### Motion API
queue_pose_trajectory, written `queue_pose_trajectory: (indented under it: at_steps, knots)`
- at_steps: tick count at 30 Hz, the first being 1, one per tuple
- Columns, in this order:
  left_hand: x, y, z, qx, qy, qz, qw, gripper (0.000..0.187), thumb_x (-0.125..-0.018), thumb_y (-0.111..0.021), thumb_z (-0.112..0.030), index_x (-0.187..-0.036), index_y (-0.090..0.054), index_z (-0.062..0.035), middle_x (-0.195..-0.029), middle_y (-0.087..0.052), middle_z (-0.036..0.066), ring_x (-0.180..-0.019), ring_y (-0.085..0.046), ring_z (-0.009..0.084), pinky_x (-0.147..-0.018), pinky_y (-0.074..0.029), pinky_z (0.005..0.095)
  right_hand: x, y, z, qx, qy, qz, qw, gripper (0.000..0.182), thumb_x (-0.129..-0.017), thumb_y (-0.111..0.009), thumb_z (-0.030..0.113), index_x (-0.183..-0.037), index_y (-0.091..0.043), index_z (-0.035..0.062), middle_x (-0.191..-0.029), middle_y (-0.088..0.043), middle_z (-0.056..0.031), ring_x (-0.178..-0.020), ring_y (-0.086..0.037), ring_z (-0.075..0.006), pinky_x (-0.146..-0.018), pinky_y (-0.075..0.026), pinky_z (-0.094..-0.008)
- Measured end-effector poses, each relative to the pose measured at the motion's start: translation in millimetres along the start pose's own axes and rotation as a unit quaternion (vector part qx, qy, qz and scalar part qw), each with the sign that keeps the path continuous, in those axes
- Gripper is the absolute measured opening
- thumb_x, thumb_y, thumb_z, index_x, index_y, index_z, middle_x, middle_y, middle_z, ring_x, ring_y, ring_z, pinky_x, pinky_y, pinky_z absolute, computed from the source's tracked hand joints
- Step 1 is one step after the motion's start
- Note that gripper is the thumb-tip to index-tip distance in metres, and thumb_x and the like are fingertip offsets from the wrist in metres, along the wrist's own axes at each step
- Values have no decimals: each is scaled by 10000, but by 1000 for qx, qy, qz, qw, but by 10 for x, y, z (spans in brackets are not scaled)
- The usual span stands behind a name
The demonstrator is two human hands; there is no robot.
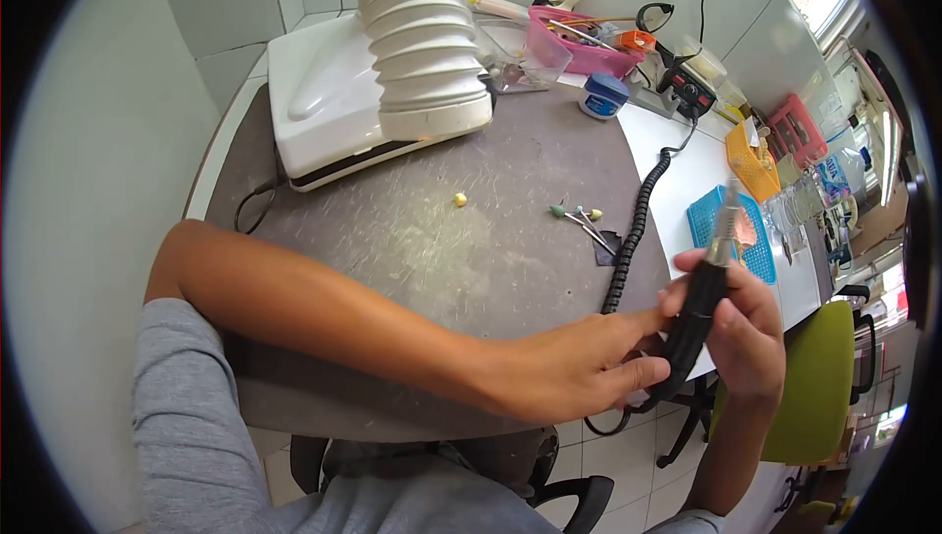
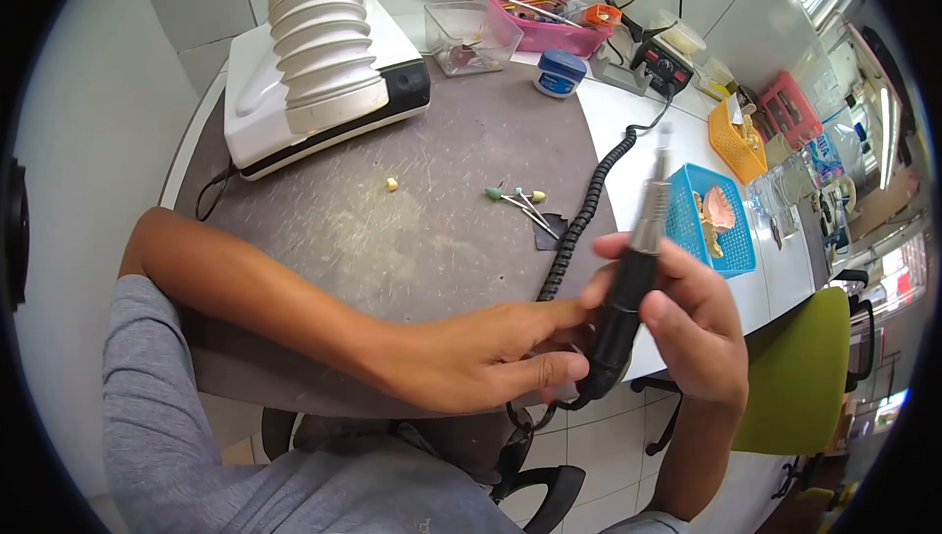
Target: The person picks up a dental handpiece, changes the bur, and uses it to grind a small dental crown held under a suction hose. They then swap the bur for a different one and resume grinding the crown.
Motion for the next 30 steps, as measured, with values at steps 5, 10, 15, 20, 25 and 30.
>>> queue_pose_trajectory:
  at_steps: [5, 10, 15, 20, 25, 30]
  knots:
    - [-31, 69, 95, 87, -58, -41, 994, 393, -948, -480, -210, -1232, -330, 17, -819, -539, 91, -713, -553, 157, -642, -487, 300, -213, -27, -260, -90, -112, 99, 985, 477, -878, -579, 238, -1217, -462, -77, -1082, -602, -163, -1022, -586, -215, -926, -437, -323]
    - [64, 186, 61, 7, -6, -61, 998, 416, -928, -519, -269, -1193, -341, -2, -735, -541, 85, -628, -558, 174, -574, -450, 307, -358, 24, -371, -79, -116, 102, 985, 459, -770, -730, 274, -1067, -569, -38, -987, -602, -101, -969, -567, -178, -887, -421, -309]
    - [69, 229, -43, -103, -21, -126, 987, 453, -890, -559, -347, -1092, -358, 5, -658, -553, 157, -559, -562, 247, -525, -435, 329, -417, -53, -252, -35, -70, 99, 992, 333, -757, -747, 184, -970, -584, -12, -920, -584, -67, -910, -548, -147, -847, -407, -286]
    - [36, 264, -93, -65, 93, -91, 989, 554, -911, -552, -272, -1285, -252, 3, -836, -538, 115, -745, -580, 164, -626, -506, 298, -603, 20, -218, 4, -77, 40, 996, 272, -832, -674, 177, -1012, -592, -10, -905, -614, -58, -841, -557, -106, -783, -437, -246]
    - [5, 260, -27, 5, 82, -105, 991, 527, -907, -558, -247, -1262, -274, 20, -823, -553, 113, -733, -597, 171, -625, -527, 282, -912, 201, -213, 65, -74, -18, 995, 292, -920, -544, 238, -889, -666, -25, -703, -651, -50, -652, -566, -46, -572, -416, -182]
    - [41, 307, 86, -15, 8, -162, 987, 462, -874, -572, -316, -1064, -351, 44, -567, -545, 159, -472, -561, 273, -463, -437, 341, -1198, 194, -283, 19, -9, -138, 990, 313, -896, -563, 255, -747, -661, -2, -604, -603, -22, -525, -488, -33, -502, -352, -174]
Point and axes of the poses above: each hand's wrist, its own x-axis away from the middle knuckle, its own y-axis out of the back of the hand, z = x × y, the point moved 6 cm from there along -x, towards the middle knuckle
